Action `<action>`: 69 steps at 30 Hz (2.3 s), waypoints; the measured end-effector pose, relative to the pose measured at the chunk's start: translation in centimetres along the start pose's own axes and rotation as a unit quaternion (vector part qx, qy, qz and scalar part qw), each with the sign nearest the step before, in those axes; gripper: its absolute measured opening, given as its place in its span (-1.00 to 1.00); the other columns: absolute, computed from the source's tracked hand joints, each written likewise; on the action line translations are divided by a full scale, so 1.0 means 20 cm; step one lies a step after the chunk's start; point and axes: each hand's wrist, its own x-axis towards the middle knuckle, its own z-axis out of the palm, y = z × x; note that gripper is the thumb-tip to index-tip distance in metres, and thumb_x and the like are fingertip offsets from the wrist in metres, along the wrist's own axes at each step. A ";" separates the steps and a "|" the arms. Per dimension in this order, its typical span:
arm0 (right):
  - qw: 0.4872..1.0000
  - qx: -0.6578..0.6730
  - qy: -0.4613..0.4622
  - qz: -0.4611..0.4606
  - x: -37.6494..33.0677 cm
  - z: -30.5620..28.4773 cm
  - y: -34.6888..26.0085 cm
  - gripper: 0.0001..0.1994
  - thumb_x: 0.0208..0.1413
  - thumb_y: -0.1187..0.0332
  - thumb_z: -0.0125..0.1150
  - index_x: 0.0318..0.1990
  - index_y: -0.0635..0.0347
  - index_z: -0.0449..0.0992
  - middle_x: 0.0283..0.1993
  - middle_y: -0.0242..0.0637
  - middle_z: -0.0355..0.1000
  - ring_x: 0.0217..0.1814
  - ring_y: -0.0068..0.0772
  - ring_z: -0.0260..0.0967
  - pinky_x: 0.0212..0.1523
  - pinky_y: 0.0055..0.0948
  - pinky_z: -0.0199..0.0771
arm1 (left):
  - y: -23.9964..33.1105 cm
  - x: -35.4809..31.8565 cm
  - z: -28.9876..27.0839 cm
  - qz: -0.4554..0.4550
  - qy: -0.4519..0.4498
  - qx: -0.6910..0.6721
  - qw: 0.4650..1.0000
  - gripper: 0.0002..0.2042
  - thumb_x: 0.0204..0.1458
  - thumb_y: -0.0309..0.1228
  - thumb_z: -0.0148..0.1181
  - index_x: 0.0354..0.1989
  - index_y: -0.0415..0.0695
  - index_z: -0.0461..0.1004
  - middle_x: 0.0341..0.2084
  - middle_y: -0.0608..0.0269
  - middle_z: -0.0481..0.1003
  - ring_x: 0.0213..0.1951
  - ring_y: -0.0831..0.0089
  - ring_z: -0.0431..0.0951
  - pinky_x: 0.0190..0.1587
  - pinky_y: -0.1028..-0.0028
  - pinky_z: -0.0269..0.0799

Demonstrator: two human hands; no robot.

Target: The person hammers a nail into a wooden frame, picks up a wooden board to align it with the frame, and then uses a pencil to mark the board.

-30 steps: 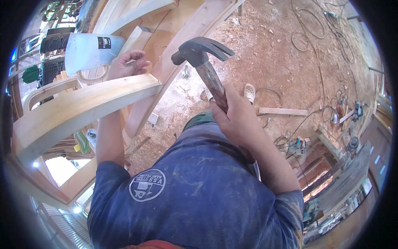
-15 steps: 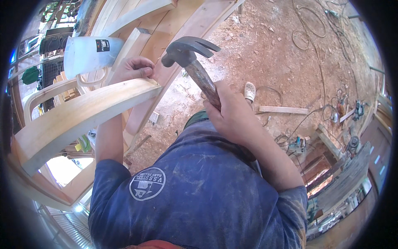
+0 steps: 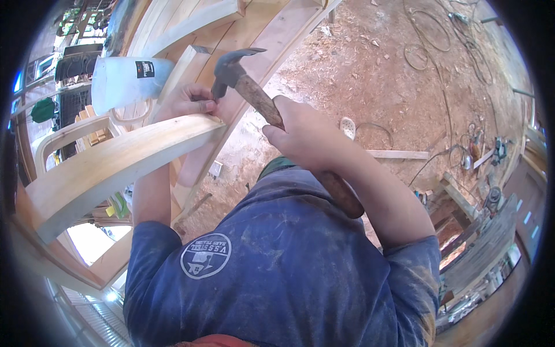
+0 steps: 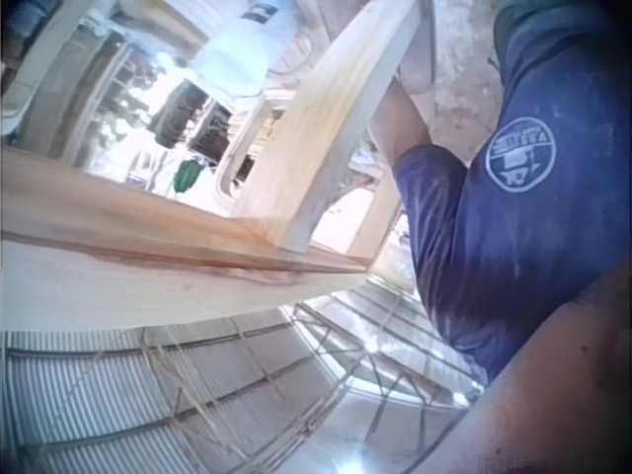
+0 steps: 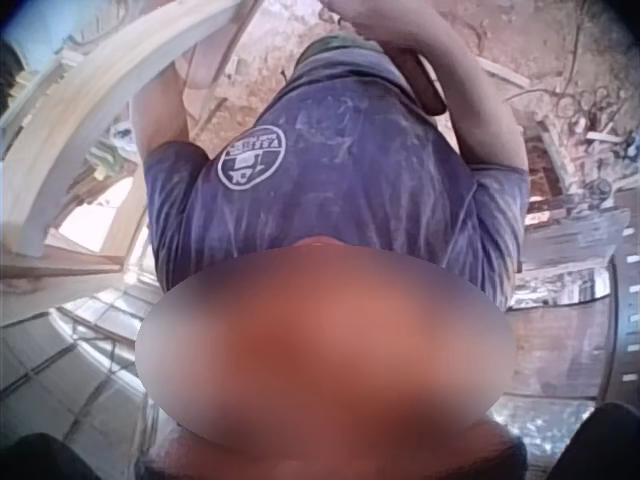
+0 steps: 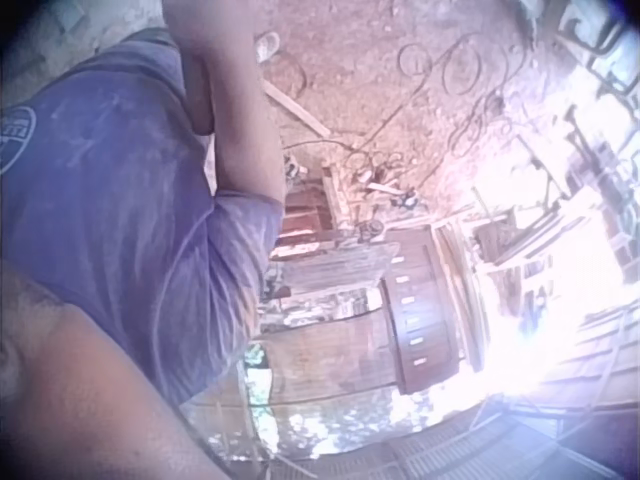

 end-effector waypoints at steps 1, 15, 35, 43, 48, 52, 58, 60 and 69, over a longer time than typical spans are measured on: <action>0.997 -0.044 -0.055 0.021 0.01 0.00 0.00 -0.75 0.35 0.34 0.16 0.05 0.28 0.35 -0.35 -0.36 0.39 -0.51 -0.71 0.35 -0.51 -0.57 0.40 | -0.02 0.00 0.00 -0.003 0.007 -0.011 1.000 -0.82 0.12 -0.45 0.44 -0.15 -0.25 0.65 -0.34 0.25 0.67 -0.29 0.58 0.67 -0.19 0.57 0.59; 0.995 0.077 0.005 0.065 -0.05 -0.09 -0.15 -0.70 0.27 0.26 0.18 -0.09 0.37 0.38 -0.31 -0.02 0.47 -0.27 -0.10 0.47 -0.11 -0.07 0.48 | -0.09 -0.01 -0.05 0.020 -0.040 -0.066 0.997 -0.83 0.20 -0.41 0.36 -0.11 -0.21 0.63 -0.29 0.24 0.64 -0.26 0.52 0.65 -0.15 0.51 0.58; 0.987 0.109 0.116 -0.037 -0.08 -0.07 -0.23 -0.78 0.33 0.38 0.14 0.01 0.30 0.37 -0.40 -0.32 0.38 -0.50 -0.57 0.36 -0.47 -0.45 0.41 | -0.24 -0.02 0.06 0.129 0.074 -0.157 0.976 -0.47 0.26 -0.35 0.25 0.38 -0.18 0.28 -0.40 0.20 0.63 -0.33 0.49 0.67 -0.23 0.46 0.62; 0.994 0.092 0.046 0.026 -0.12 -0.15 -0.38 -0.69 0.24 0.29 0.20 -0.04 0.36 0.37 -0.34 -0.07 0.43 -0.26 -0.16 0.48 -0.16 -0.08 0.45 | -0.27 -0.03 0.08 0.150 0.086 -0.187 0.967 -0.49 0.25 -0.38 0.24 0.35 -0.18 0.30 -0.44 0.24 0.63 -0.38 0.47 0.69 -0.23 0.47 0.64; 0.998 -0.051 0.014 0.031 -0.05 -0.03 -0.21 -0.71 0.28 0.29 0.17 -0.03 0.33 0.37 -0.28 0.13 0.49 -0.21 0.18 0.53 -0.14 0.01 0.43 | -0.24 0.01 0.07 0.157 0.092 -0.166 0.969 -0.52 0.26 -0.38 0.23 0.33 -0.14 0.31 -0.43 0.21 0.63 -0.37 0.45 0.69 -0.24 0.44 0.64; 0.997 -0.076 -0.022 0.008 -0.09 -0.06 -0.23 -0.72 0.30 0.30 0.15 -0.03 0.37 0.36 -0.30 0.16 0.48 -0.21 0.21 0.52 -0.14 0.02 0.46 | -0.33 -0.03 0.06 0.166 0.085 -0.215 0.958 -0.57 0.29 -0.39 0.20 0.31 -0.14 0.31 -0.40 0.18 0.64 -0.36 0.41 0.70 -0.23 0.42 0.65; 0.974 0.182 0.124 -0.052 -0.10 -0.15 -0.34 -0.75 0.34 0.33 0.12 0.00 0.35 0.37 -0.43 -0.02 0.39 -0.37 -0.02 0.44 -0.20 -0.04 0.48 | -0.54 -0.25 0.26 0.212 0.269 -0.236 0.909 -0.59 0.26 -0.29 0.28 0.23 -0.13 0.42 -0.25 0.14 0.65 -0.19 0.42 0.67 -0.16 0.36 0.63; 1.000 -0.023 0.018 0.003 -0.03 0.02 -0.13 -0.76 0.34 0.33 0.12 -0.03 0.36 0.37 -0.43 0.00 0.40 -0.36 0.00 0.45 -0.21 -0.02 0.48 | -0.54 -0.32 0.33 0.177 0.280 -0.285 0.899 -0.60 0.23 -0.30 0.31 0.19 -0.15 0.46 -0.31 0.19 0.66 -0.22 0.42 0.68 -0.18 0.37 0.65; 0.975 0.167 0.121 -0.078 -0.08 -0.12 -0.28 -0.71 0.27 0.27 0.16 -0.09 0.39 0.39 -0.38 0.08 0.46 -0.33 0.17 0.45 -0.16 0.00 0.48 | -0.47 -0.23 0.53 0.221 0.426 0.092 0.872 -0.63 -0.03 -0.53 0.48 -0.02 -0.26 0.58 -0.27 0.31 0.63 -0.31 0.58 0.59 -0.26 0.54 0.52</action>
